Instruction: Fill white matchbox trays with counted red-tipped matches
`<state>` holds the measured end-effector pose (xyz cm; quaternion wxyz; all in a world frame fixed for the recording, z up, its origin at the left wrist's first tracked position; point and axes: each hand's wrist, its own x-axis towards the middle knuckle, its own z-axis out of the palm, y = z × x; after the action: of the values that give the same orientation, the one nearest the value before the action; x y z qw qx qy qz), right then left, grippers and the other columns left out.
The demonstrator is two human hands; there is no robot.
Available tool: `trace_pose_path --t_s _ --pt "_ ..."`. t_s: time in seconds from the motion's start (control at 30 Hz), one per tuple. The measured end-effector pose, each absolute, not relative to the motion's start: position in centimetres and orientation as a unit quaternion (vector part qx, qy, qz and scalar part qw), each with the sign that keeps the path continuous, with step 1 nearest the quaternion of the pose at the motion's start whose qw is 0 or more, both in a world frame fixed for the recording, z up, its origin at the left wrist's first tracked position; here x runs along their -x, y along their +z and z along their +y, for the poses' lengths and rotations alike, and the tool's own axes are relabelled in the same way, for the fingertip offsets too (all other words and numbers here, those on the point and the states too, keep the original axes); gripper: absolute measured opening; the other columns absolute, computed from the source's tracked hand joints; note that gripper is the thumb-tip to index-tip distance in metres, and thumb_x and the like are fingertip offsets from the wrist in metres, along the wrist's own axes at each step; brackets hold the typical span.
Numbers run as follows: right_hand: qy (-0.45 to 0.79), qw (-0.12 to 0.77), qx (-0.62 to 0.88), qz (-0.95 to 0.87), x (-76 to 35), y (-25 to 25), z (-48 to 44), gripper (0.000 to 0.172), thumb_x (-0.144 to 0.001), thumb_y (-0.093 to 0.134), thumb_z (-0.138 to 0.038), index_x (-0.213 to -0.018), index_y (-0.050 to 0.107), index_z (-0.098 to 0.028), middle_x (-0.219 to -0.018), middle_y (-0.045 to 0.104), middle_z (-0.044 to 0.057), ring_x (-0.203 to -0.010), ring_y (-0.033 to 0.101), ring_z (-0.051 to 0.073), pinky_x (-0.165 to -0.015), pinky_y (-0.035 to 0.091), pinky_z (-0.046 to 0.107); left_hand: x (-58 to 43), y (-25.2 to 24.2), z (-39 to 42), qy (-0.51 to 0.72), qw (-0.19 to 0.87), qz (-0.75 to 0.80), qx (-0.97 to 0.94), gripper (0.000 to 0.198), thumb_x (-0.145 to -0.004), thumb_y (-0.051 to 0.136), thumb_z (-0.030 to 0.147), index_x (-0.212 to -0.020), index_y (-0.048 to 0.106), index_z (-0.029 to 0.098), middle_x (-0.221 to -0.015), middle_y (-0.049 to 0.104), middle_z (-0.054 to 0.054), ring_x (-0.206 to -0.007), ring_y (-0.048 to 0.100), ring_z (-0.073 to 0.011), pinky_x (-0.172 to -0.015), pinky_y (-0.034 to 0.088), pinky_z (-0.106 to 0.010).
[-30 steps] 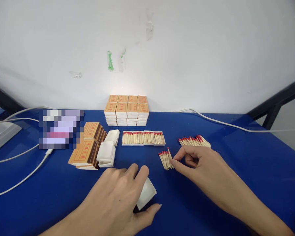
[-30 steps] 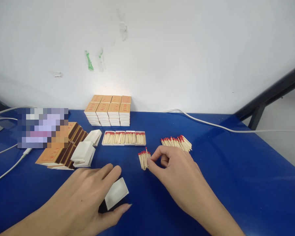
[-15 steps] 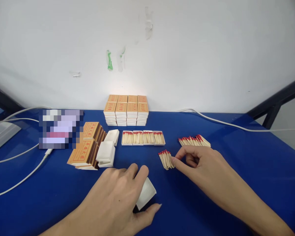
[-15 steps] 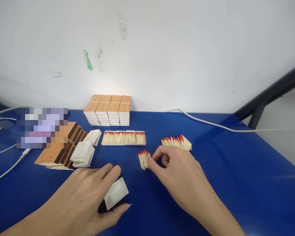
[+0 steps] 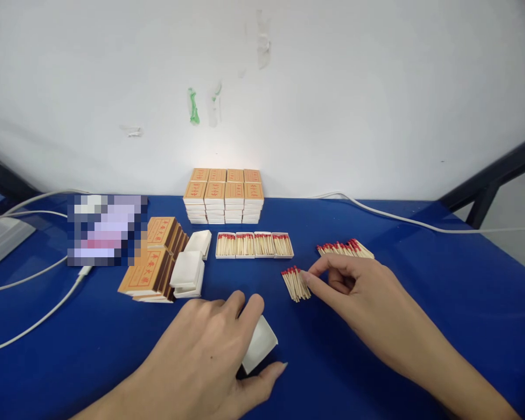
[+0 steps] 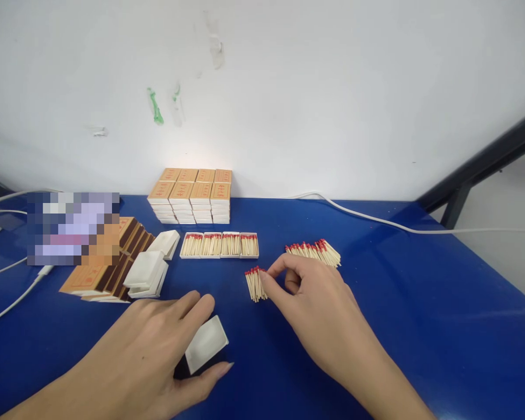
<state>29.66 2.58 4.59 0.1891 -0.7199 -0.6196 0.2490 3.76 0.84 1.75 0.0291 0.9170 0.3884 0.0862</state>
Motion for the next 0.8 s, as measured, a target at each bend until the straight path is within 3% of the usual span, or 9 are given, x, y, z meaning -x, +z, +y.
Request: trace_pose_path --t_s 0.2,0.3,0.5,0.7,0.8 --pt "0.035 0.173 0.788 -0.590 -30.6 4.2 3.1 0.034 -0.101 0.064 -0.058 -0.103 0.085 -0.031 -0.069 0.064 0.004 -0.068 0.061 0.029 -0.060 0.034 0.036 -3.7 1.7 0.7 0.084 0.030 0.392 -0.916 0.033 -0.098 0.076 0.048 -0.112 0.054 0.027 -0.087 0.062 0.002 -0.063 0.066 -0.0296 -0.053 0.035 -0.042" --pt "-0.031 0.142 0.785 -0.602 -30.5 3.7 3.0 0.031 -0.104 0.064 -0.050 -0.099 0.086 -0.029 -0.079 0.073 0.010 -0.082 0.067 0.035 -0.058 0.029 0.035 -3.7 1.7 0.7 0.086 0.029 0.396 -0.914 0.033 -0.098 0.076 0.048 -0.112 0.054 0.027 -0.086 0.062 0.002 -0.061 0.065 -0.0294 -0.053 0.035 -0.042" --pt "-0.038 0.114 0.780 -0.615 -30.1 3.1 2.9 0.021 -0.103 0.067 -0.031 -0.099 0.088 -0.032 -0.087 0.076 0.008 -0.099 0.072 0.037 -0.059 0.031 0.035 -3.8 1.6 0.7 0.087 0.023 0.392 -0.915 0.033 -0.098 0.076 0.048 -0.111 0.053 0.028 -0.087 0.062 0.002 -0.062 0.066 -0.0292 -0.053 0.035 -0.042" --pt "-0.029 0.079 0.794 -0.602 -30.0 3.6 3.0 0.020 -0.101 0.070 -0.032 -0.100 0.090 -0.033 -0.084 0.071 0.008 -0.080 0.067 0.032 -0.061 0.033 0.036 -3.6 1.3 0.7 0.079 0.021 0.399 -0.913 0.034 -0.100 0.073 0.051 -0.115 0.053 0.028 -0.087 0.062 0.002 -0.063 0.067 -0.0304 -0.054 0.037 -0.042" --pt "-0.016 0.078 0.800 -0.594 -30.0 3.8 3.0 0.020 -0.102 0.070 -0.034 -0.103 0.091 -0.035 -0.085 0.071 0.008 -0.083 0.069 0.033 -0.061 0.034 0.036 -3.6 1.4 0.8 0.081 0.027 0.394 -0.915 0.034 -0.099 0.074 0.050 -0.114 0.053 0.028 -0.087 0.062 0.002 -0.062 0.066 -0.0294 -0.053 0.035 -0.042"
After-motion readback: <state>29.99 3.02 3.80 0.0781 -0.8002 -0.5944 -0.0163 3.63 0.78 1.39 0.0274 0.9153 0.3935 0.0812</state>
